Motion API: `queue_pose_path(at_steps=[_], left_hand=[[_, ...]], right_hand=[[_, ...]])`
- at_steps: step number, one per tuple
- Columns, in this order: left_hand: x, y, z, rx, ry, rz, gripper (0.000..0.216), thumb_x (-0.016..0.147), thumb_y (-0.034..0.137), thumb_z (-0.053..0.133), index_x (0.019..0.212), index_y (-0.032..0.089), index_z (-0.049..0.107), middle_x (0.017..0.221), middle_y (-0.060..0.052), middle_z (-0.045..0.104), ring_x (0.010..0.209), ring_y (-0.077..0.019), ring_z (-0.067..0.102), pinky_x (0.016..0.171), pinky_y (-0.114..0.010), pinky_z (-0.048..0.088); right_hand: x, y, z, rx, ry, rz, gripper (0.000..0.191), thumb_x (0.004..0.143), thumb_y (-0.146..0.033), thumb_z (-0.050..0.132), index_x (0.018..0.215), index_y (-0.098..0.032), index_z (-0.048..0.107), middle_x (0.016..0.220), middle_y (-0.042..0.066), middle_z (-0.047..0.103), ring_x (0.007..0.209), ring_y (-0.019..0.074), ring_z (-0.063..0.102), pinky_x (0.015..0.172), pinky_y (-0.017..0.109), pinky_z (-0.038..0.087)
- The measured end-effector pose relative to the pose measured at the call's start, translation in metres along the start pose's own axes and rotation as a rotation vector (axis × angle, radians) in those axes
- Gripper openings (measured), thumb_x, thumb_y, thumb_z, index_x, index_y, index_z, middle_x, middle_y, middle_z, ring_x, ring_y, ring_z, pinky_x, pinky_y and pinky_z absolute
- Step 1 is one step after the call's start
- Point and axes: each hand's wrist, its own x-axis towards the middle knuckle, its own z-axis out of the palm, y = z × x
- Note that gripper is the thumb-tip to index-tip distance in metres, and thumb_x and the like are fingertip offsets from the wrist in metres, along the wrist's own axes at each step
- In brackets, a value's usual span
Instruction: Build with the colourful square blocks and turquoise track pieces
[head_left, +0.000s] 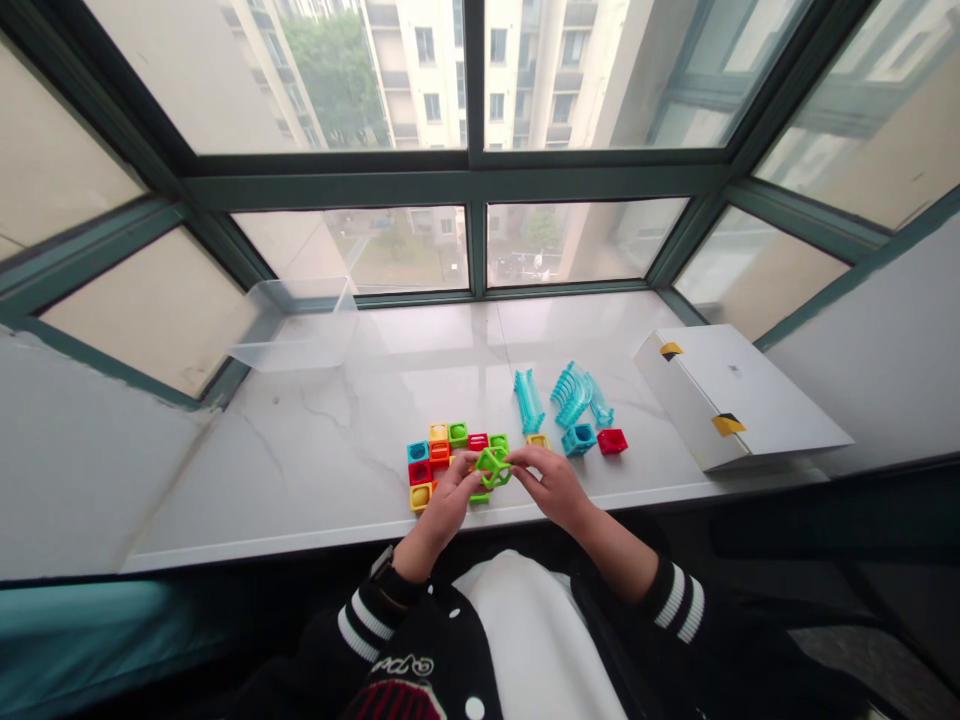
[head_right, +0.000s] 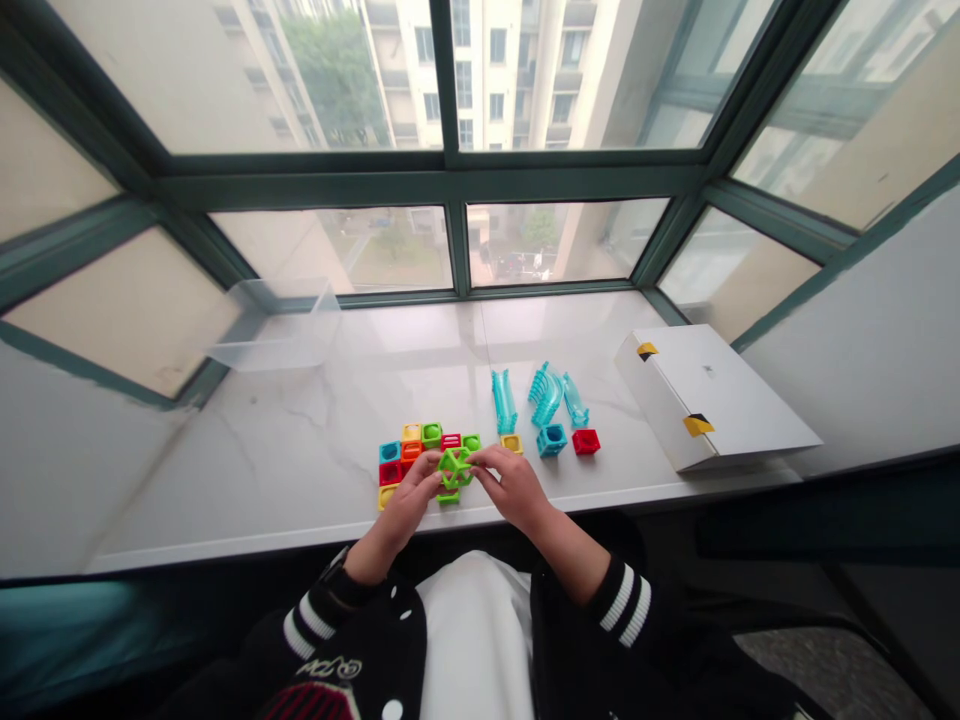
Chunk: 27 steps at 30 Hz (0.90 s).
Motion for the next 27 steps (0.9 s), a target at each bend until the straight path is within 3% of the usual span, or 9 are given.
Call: queue_pose_path(at_steps=[5,8,12,16,18,23,27], left_hand=[[-0.003,-0.001,0.001,0.250,0.004,0.186,0.059,0.092,0.042,0.075,0.146,0.028,0.055,0.147,-0.012,0.059,0.128,-0.0281,0.064,0.108,-0.048,0.057],[-0.003,-0.002,0.001,0.324,-0.012,0.225,0.059,0.088,0.038,0.080,0.143,0.028,0.060,0.145,-0.012,0.060,0.127,-0.0283,0.064,0.110,-0.050,0.056],[0.000,-0.003,0.003,0.269,0.014,0.159,0.045,0.088,0.039,0.078,0.129,0.024,0.068,0.131,-0.012,0.068,0.114,-0.0270,0.071,0.103,-0.049,0.060],[0.005,-0.004,0.005,0.194,0.062,0.026,0.044,0.088,0.042,0.076,0.127,0.023,0.067,0.116,-0.010,0.074,0.105,-0.0263,0.073,0.094,-0.045,0.062],[0.007,-0.006,0.005,0.160,0.064,0.000,0.045,0.087,0.044,0.077,0.126,0.023,0.068,0.113,-0.009,0.074,0.104,-0.0259,0.073,0.093,-0.044,0.062],[0.008,-0.016,0.007,0.115,-0.007,-0.011,0.051,0.090,0.048,0.076,0.133,0.024,0.063,0.132,-0.012,0.068,0.104,-0.0239,0.073,0.092,-0.043,0.063],[0.007,-0.016,0.003,0.178,0.056,0.051,0.057,0.092,0.049,0.074,0.141,0.027,0.056,0.150,-0.013,0.056,0.103,-0.0216,0.070,0.088,-0.042,0.065]], right_hand=[[-0.001,0.000,-0.001,-0.018,0.008,0.038,0.015,0.103,-0.034,0.062,0.104,-0.026,0.075,0.095,0.005,0.075,0.086,0.0229,0.070,0.081,0.038,0.058],[-0.001,-0.001,0.001,-0.015,0.004,0.046,0.016,0.103,-0.035,0.061,0.104,-0.026,0.075,0.094,0.006,0.074,0.086,0.0232,0.070,0.081,0.039,0.059],[-0.003,0.001,0.003,0.016,0.000,0.047,0.018,0.103,-0.033,0.061,0.114,-0.027,0.074,0.100,0.006,0.071,0.089,0.0225,0.069,0.082,0.039,0.061],[-0.007,0.005,0.003,0.004,-0.015,0.012,0.046,0.093,-0.032,0.075,0.138,-0.031,0.065,0.133,0.011,0.060,0.124,0.0288,0.062,0.098,0.045,0.061],[-0.008,0.006,0.002,0.000,-0.039,-0.008,0.054,0.091,-0.029,0.077,0.143,-0.032,0.061,0.140,0.011,0.057,0.133,0.0299,0.056,0.104,0.048,0.059],[-0.009,0.015,-0.006,0.031,-0.083,0.019,0.047,0.093,-0.025,0.074,0.138,-0.031,0.062,0.129,0.009,0.064,0.109,0.0245,0.067,0.093,0.044,0.063],[-0.020,0.037,-0.027,0.014,-0.030,0.113,0.045,0.091,-0.030,0.076,0.135,-0.029,0.065,0.125,0.009,0.064,0.099,0.0227,0.069,0.091,0.044,0.065]])
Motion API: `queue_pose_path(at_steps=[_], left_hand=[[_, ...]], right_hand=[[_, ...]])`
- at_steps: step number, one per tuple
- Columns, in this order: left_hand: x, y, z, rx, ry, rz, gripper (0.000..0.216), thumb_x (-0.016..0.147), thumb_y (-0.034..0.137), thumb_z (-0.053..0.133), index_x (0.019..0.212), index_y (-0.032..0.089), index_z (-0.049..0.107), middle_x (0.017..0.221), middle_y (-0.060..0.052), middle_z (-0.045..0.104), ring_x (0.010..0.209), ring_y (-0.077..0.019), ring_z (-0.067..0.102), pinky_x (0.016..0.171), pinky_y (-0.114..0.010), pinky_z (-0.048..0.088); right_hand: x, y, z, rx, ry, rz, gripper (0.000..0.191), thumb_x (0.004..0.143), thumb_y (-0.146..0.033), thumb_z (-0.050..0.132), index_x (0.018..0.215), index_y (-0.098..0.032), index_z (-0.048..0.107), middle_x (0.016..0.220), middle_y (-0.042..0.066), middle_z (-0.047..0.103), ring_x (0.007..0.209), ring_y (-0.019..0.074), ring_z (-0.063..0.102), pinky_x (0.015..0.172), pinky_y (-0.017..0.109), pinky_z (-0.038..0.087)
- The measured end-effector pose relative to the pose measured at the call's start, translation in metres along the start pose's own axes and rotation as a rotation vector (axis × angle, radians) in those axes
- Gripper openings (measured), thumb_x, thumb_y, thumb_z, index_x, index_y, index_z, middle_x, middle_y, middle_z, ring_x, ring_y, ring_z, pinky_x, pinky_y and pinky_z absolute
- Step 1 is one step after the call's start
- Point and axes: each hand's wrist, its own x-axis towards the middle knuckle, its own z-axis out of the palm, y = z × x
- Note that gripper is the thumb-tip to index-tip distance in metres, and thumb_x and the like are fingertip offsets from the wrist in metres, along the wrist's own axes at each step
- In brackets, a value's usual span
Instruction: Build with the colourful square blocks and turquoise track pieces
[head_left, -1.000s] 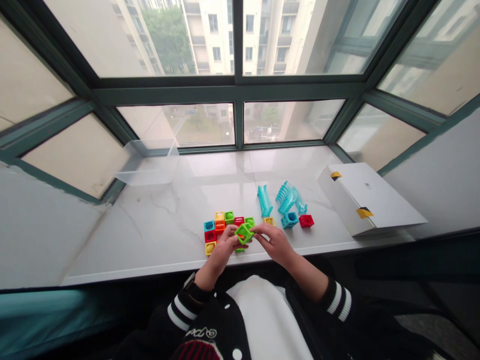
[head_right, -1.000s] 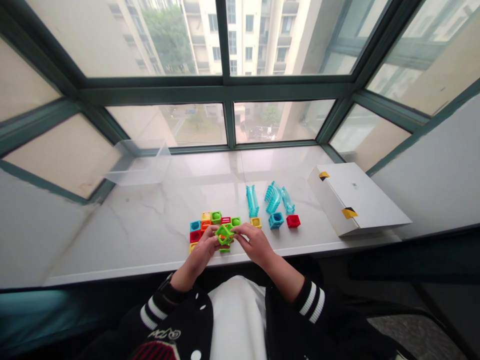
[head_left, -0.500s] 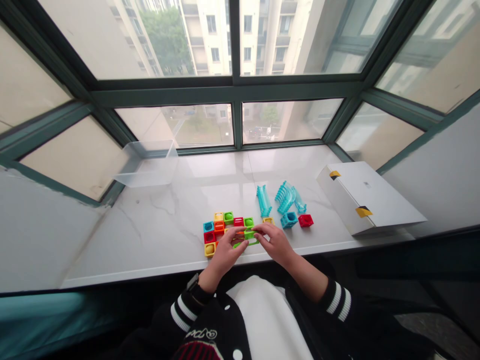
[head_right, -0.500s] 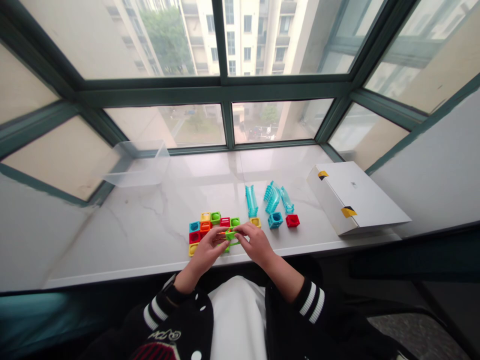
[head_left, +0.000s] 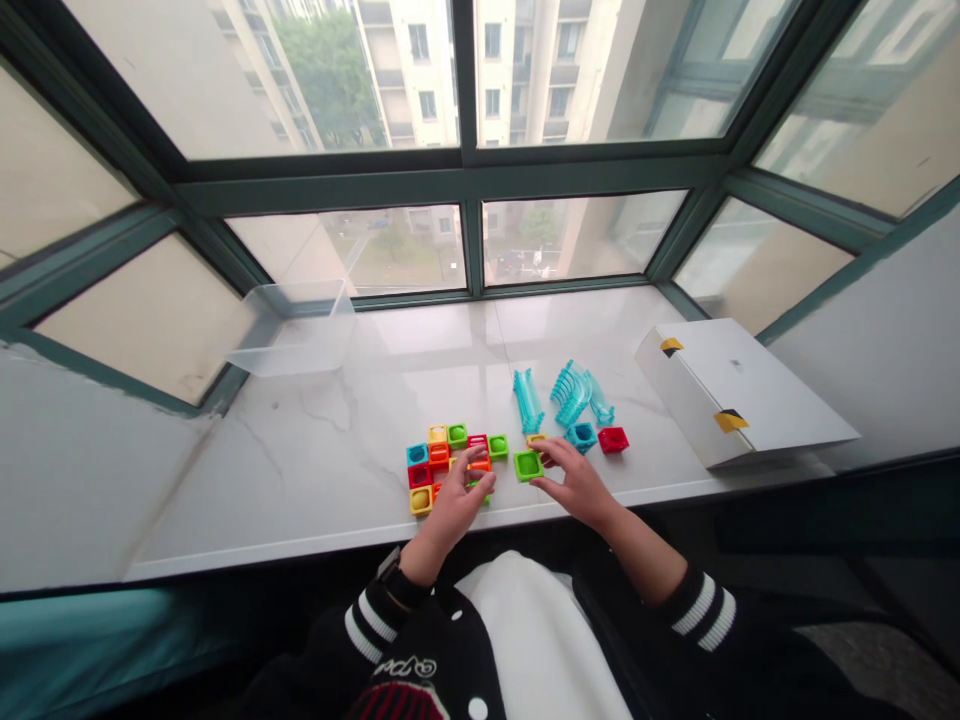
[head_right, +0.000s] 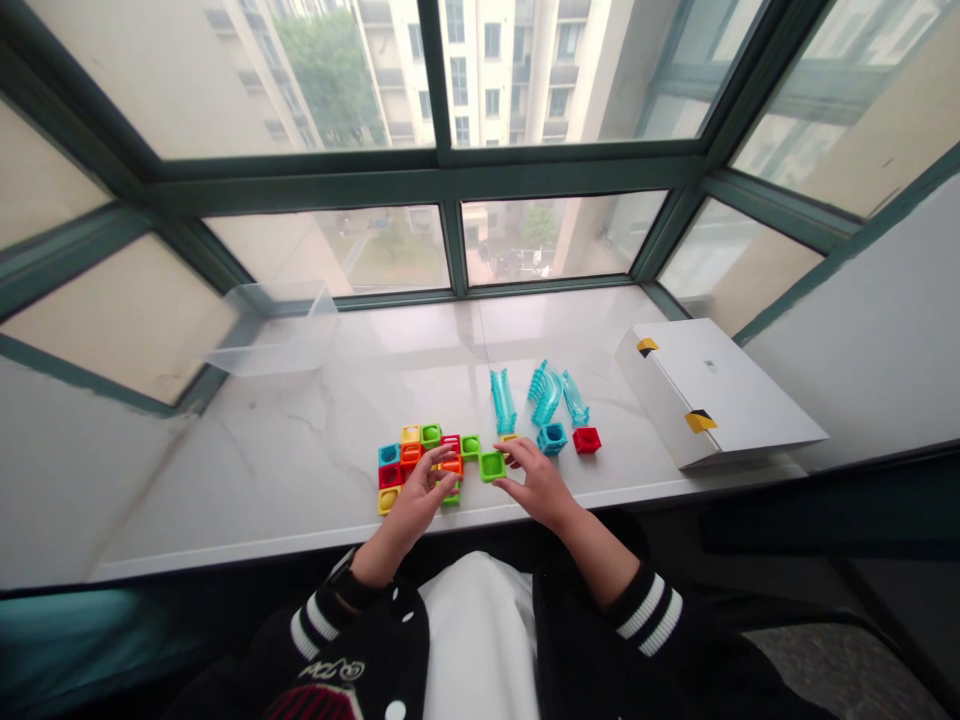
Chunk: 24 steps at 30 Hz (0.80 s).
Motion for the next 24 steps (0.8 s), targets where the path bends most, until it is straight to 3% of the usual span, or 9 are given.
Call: queue_pose_path(at_steps=[4,8,15,24], left_hand=[[0.000,0.005,-0.012,0.013,0.089,0.008,0.058,0.092,0.051,0.071,0.141,0.025,0.056,0.140,-0.013,0.060,0.100,-0.0217,0.069,0.083,-0.040,0.065],[0.001,0.010,-0.023,0.027,0.144,0.002,0.056,0.091,0.053,0.070,0.137,0.025,0.057,0.134,-0.012,0.063,0.100,-0.0221,0.070,0.081,-0.037,0.063],[-0.003,0.010,-0.030,0.019,0.181,-0.014,0.056,0.089,0.053,0.072,0.136,0.025,0.058,0.135,-0.012,0.063,0.099,-0.0221,0.071,0.080,-0.037,0.063],[-0.006,0.006,-0.035,0.031,0.198,-0.027,0.054,0.089,0.052,0.073,0.133,0.024,0.060,0.128,-0.010,0.067,0.098,-0.0226,0.071,0.079,-0.037,0.063]], right_hand=[[-0.022,0.030,-0.023,-0.016,0.060,0.128,0.041,0.088,-0.033,0.076,0.128,-0.027,0.069,0.121,0.009,0.065,0.095,0.0224,0.070,0.089,0.044,0.066],[-0.042,0.049,-0.030,-0.021,0.057,0.221,0.040,0.086,-0.034,0.076,0.125,-0.026,0.070,0.121,0.009,0.068,0.097,0.0234,0.071,0.087,0.043,0.066],[-0.043,0.061,-0.011,-0.019,-0.076,0.282,0.043,0.084,-0.025,0.074,0.127,-0.027,0.070,0.127,0.008,0.067,0.103,0.0222,0.071,0.087,0.039,0.064],[-0.038,0.074,0.006,-0.016,-0.086,0.295,0.045,0.082,-0.021,0.076,0.126,-0.025,0.070,0.126,0.008,0.070,0.099,0.0217,0.072,0.091,0.042,0.063]])
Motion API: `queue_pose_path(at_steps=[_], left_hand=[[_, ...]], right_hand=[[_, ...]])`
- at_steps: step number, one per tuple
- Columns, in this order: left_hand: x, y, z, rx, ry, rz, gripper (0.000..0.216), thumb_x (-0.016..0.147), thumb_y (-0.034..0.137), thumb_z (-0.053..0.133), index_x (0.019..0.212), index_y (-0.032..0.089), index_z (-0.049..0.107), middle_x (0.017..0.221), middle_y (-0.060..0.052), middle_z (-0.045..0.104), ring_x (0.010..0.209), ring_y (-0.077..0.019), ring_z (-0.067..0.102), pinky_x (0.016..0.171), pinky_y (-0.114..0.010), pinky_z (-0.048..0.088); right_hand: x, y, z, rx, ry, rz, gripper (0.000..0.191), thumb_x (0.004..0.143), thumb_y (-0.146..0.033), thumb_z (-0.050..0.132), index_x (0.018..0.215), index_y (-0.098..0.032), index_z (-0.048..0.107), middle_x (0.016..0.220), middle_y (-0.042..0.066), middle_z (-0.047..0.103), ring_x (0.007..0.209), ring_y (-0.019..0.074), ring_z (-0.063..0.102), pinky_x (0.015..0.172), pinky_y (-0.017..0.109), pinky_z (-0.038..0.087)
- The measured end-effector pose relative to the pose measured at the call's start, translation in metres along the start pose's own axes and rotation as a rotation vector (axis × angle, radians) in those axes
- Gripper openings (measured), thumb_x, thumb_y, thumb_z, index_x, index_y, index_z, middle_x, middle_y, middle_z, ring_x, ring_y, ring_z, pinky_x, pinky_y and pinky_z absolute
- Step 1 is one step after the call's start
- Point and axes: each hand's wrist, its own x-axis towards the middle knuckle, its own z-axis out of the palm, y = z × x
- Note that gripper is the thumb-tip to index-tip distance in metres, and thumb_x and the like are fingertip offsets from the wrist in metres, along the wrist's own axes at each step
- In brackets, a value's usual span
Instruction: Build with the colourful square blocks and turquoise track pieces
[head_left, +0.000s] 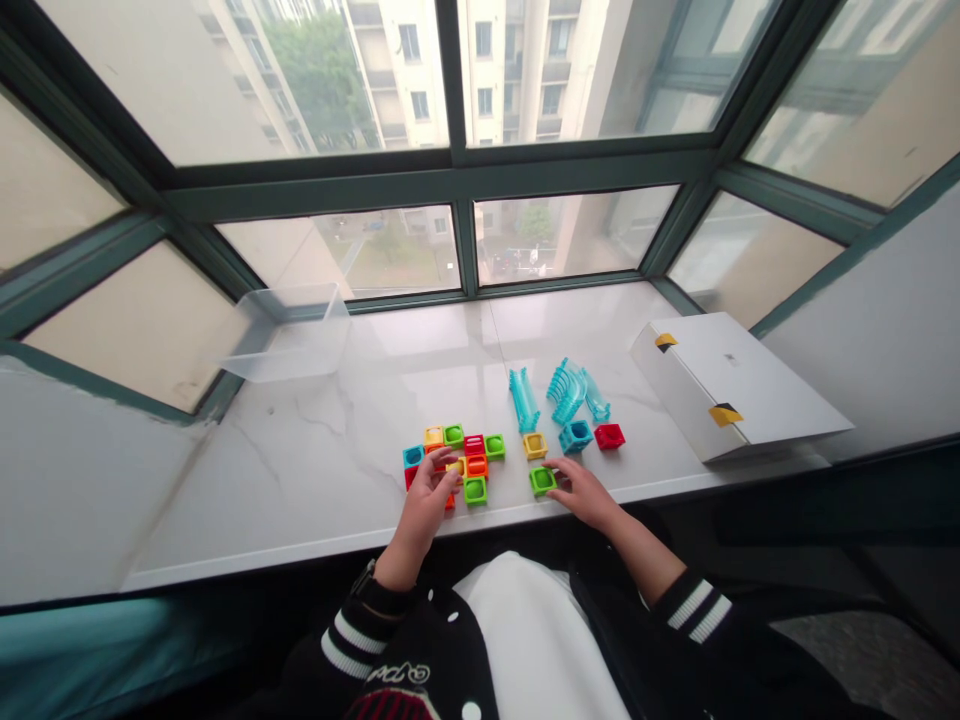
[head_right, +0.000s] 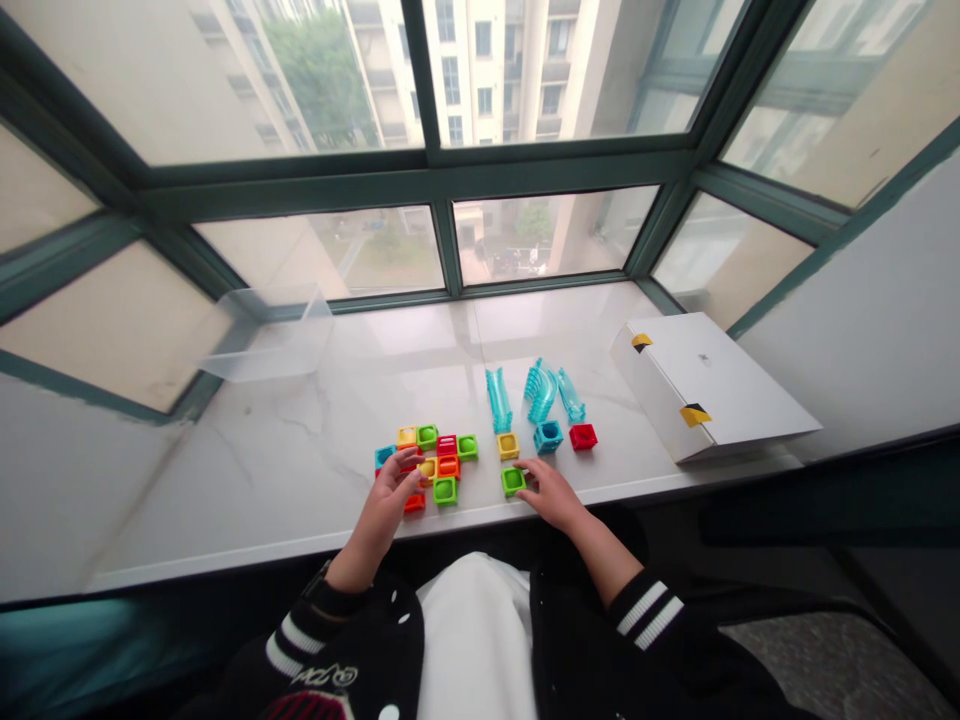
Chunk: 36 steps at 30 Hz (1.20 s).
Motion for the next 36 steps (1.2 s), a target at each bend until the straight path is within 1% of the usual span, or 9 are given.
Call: queue_pose_path(at_steps=[8,14,21,23,26,27,29,32,36], left_hand=[[0.000,-0.003,0.001,-0.003,-0.005,-0.003,0.053,0.089,0.051,0.072,0.133,0.024,0.060,0.126,-0.010,0.068,0.096,-0.0217,0.071,0.079,-0.037,0.063],[-0.001,-0.002,-0.001,-0.007,0.002,-0.012,0.054,0.088,0.052,0.073,0.132,0.023,0.060,0.125,-0.011,0.068,0.096,-0.0222,0.071,0.078,-0.037,0.062],[0.000,-0.004,-0.003,-0.015,0.006,-0.008,0.056,0.087,0.052,0.074,0.132,0.023,0.060,0.122,-0.011,0.070,0.093,-0.0220,0.072,0.077,-0.037,0.062],[0.000,-0.005,-0.004,-0.024,0.003,-0.013,0.056,0.087,0.052,0.074,0.132,0.022,0.059,0.121,-0.010,0.070,0.093,-0.0217,0.072,0.077,-0.036,0.061],[0.000,-0.004,-0.004,-0.042,0.012,-0.021,0.055,0.086,0.050,0.074,0.131,0.022,0.059,0.119,-0.009,0.071,0.094,-0.0208,0.072,0.077,-0.034,0.061],[0.000,-0.004,-0.004,-0.045,0.017,-0.023,0.054,0.086,0.049,0.074,0.131,0.022,0.060,0.118,-0.009,0.071,0.094,-0.0207,0.072,0.077,-0.033,0.061],[0.000,-0.003,-0.005,-0.046,0.028,-0.023,0.052,0.086,0.048,0.074,0.130,0.022,0.060,0.117,-0.009,0.071,0.095,-0.0208,0.072,0.077,-0.033,0.061],[-0.001,-0.002,-0.005,-0.042,0.034,-0.017,0.051,0.086,0.047,0.073,0.130,0.022,0.061,0.116,-0.009,0.072,0.096,-0.0216,0.072,0.078,-0.034,0.061],[-0.001,-0.004,-0.006,-0.040,0.033,-0.017,0.052,0.087,0.048,0.073,0.130,0.022,0.061,0.116,-0.010,0.072,0.102,-0.0240,0.070,0.081,-0.036,0.061]], right_hand=[[-0.002,0.002,-0.001,-0.014,-0.010,-0.016,0.046,0.082,-0.019,0.074,0.128,-0.025,0.069,0.129,0.009,0.069,0.102,0.0224,0.071,0.093,0.042,0.062],[-0.002,0.005,-0.001,-0.031,-0.020,-0.014,0.048,0.082,-0.018,0.073,0.129,-0.025,0.068,0.129,0.009,0.068,0.100,0.0221,0.071,0.092,0.043,0.062],[-0.005,0.005,-0.003,-0.026,-0.028,-0.018,0.053,0.083,-0.026,0.076,0.135,-0.026,0.065,0.134,0.010,0.063,0.103,0.0225,0.070,0.094,0.043,0.062],[-0.006,0.003,-0.006,-0.035,-0.022,-0.016,0.053,0.085,-0.032,0.076,0.137,-0.027,0.064,0.135,0.010,0.062,0.105,0.0231,0.070,0.092,0.042,0.062],[-0.006,-0.002,-0.008,-0.073,0.019,-0.020,0.047,0.092,-0.040,0.069,0.137,-0.027,0.063,0.135,0.010,0.061,0.108,0.0242,0.070,0.090,0.042,0.063],[-0.005,-0.004,-0.008,-0.091,0.038,-0.033,0.045,0.094,-0.040,0.067,0.137,-0.028,0.064,0.135,0.010,0.062,0.110,0.0250,0.069,0.092,0.043,0.062],[-0.002,-0.009,-0.007,-0.139,0.080,-0.083,0.042,0.096,-0.040,0.064,0.135,-0.028,0.065,0.135,0.011,0.062,0.119,0.0276,0.066,0.103,0.048,0.059],[0.007,-0.018,0.000,-0.243,0.134,-0.159,0.038,0.096,-0.037,0.064,0.133,-0.026,0.068,0.138,0.012,0.061,0.132,0.0316,0.058,0.117,0.054,0.047],[0.020,-0.027,0.011,-0.394,0.149,-0.167,0.040,0.097,-0.037,0.064,0.134,-0.024,0.069,0.147,0.015,0.057,0.137,0.0348,0.053,0.119,0.056,0.043]])
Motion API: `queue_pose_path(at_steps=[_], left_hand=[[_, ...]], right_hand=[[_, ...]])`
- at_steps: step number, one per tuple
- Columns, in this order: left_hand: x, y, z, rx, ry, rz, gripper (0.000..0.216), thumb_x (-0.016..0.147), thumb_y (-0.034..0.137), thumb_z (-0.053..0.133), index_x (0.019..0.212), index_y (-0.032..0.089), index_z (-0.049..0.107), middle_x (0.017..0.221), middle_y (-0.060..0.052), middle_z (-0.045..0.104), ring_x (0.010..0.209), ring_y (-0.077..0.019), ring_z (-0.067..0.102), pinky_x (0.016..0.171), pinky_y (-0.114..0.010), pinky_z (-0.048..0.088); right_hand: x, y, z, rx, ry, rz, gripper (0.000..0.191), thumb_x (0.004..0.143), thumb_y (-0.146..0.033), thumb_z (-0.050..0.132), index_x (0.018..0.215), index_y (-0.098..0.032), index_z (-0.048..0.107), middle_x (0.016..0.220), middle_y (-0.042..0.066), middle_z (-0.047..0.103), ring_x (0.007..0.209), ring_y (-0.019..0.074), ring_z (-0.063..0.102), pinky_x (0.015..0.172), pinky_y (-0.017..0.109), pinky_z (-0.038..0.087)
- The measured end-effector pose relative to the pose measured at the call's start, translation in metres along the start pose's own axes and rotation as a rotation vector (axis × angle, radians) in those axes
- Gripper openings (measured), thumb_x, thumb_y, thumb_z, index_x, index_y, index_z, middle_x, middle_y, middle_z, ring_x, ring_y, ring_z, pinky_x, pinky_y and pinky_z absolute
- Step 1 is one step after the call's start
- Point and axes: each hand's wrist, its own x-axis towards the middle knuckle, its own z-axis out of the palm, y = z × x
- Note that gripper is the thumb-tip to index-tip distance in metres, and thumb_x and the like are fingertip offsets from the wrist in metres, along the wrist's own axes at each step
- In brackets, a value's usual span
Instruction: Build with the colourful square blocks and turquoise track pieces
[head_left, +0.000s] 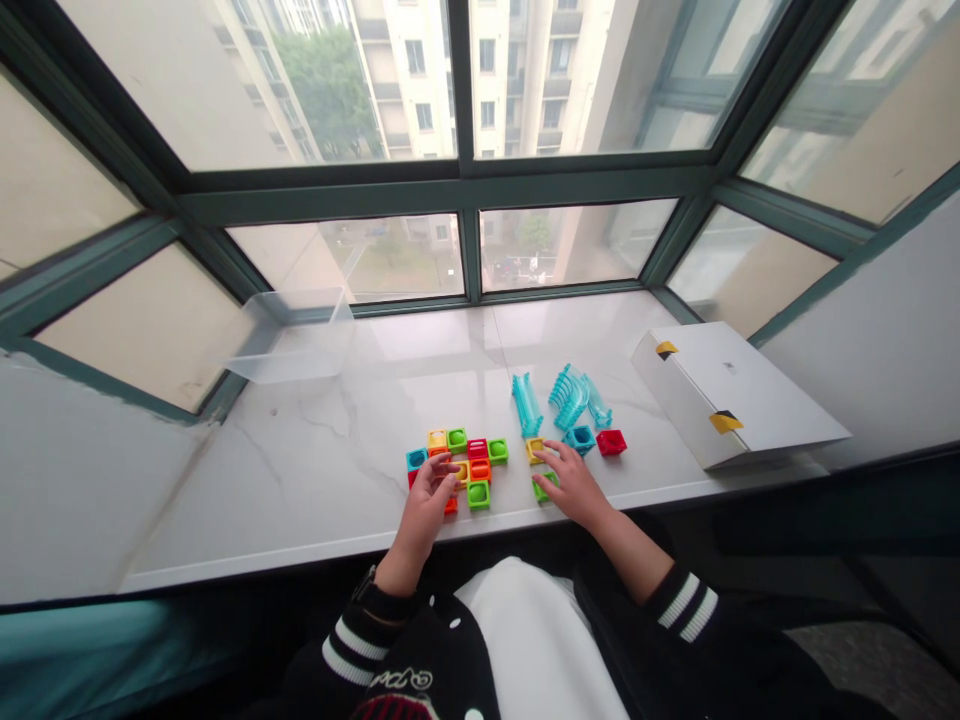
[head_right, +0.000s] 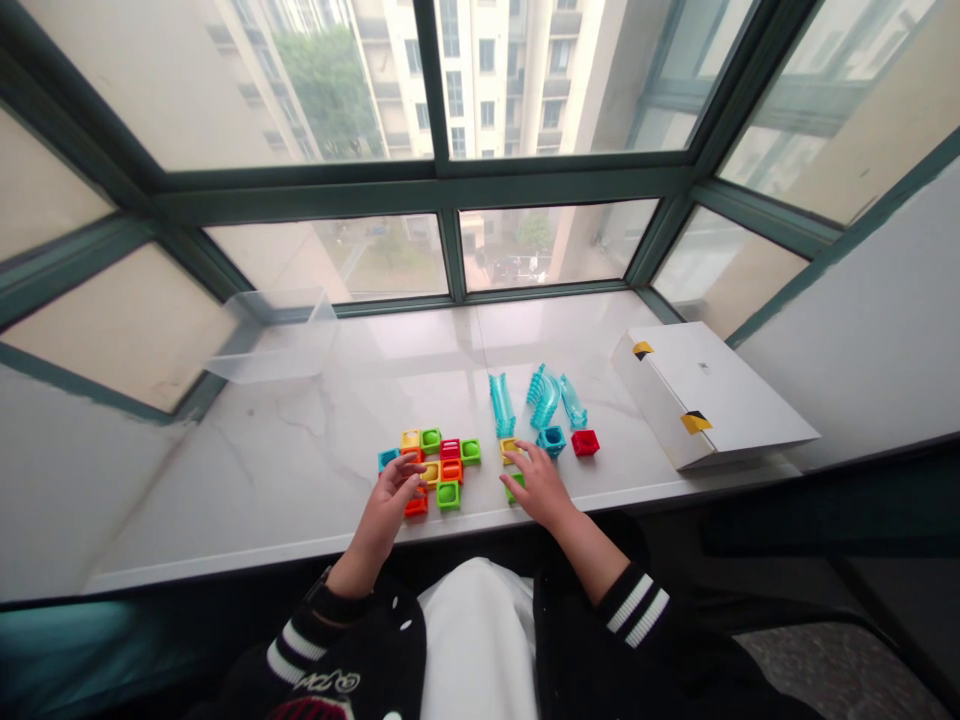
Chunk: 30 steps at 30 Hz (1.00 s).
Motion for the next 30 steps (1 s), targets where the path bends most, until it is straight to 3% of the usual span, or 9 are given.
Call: queue_pose_path(at_steps=[7,17,24,30], left_hand=[[0.001,-0.006,-0.006,0.027,0.024,0.026,0.051,0.088,0.050,0.071,0.129,0.022,0.061,0.116,-0.010,0.071,0.110,-0.0251,0.067,0.097,-0.042,0.056],[0.002,-0.011,-0.006,0.045,0.014,0.035,0.048,0.090,0.048,0.068,0.130,0.022,0.060,0.114,-0.009,0.071,0.112,-0.0254,0.068,0.097,-0.042,0.057],[0.001,-0.008,-0.018,0.335,0.090,0.257,0.036,0.098,0.038,0.060,0.131,0.026,0.062,0.116,-0.008,0.071,0.110,-0.0243,0.070,0.099,-0.043,0.057],[0.002,-0.004,-0.032,0.707,0.112,0.504,0.031,0.094,0.028,0.065,0.125,0.027,0.066,0.128,-0.009,0.068,0.128,-0.0299,0.060,0.116,-0.053,0.045]], right_hand=[[0.009,-0.005,0.012,-0.153,-0.081,0.042,0.040,0.098,-0.036,0.065,0.136,-0.022,0.071,0.148,0.016,0.059,0.136,0.0359,0.053,0.115,0.055,0.045],[0.009,-0.003,0.014,-0.188,-0.080,0.013,0.040,0.098,-0.036,0.065,0.136,-0.023,0.071,0.142,0.015,0.064,0.131,0.0349,0.056,0.112,0.053,0.048],[0.010,-0.011,0.005,-0.128,0.032,-0.037,0.037,0.096,-0.031,0.067,0.131,-0.023,0.072,0.135,0.015,0.066,0.126,0.0350,0.058,0.109,0.056,0.050],[0.014,-0.033,-0.003,0.026,0.076,-0.208,0.028,0.098,-0.021,0.063,0.123,-0.024,0.074,0.121,0.012,0.069,0.117,0.0300,0.062,0.105,0.051,0.053]])
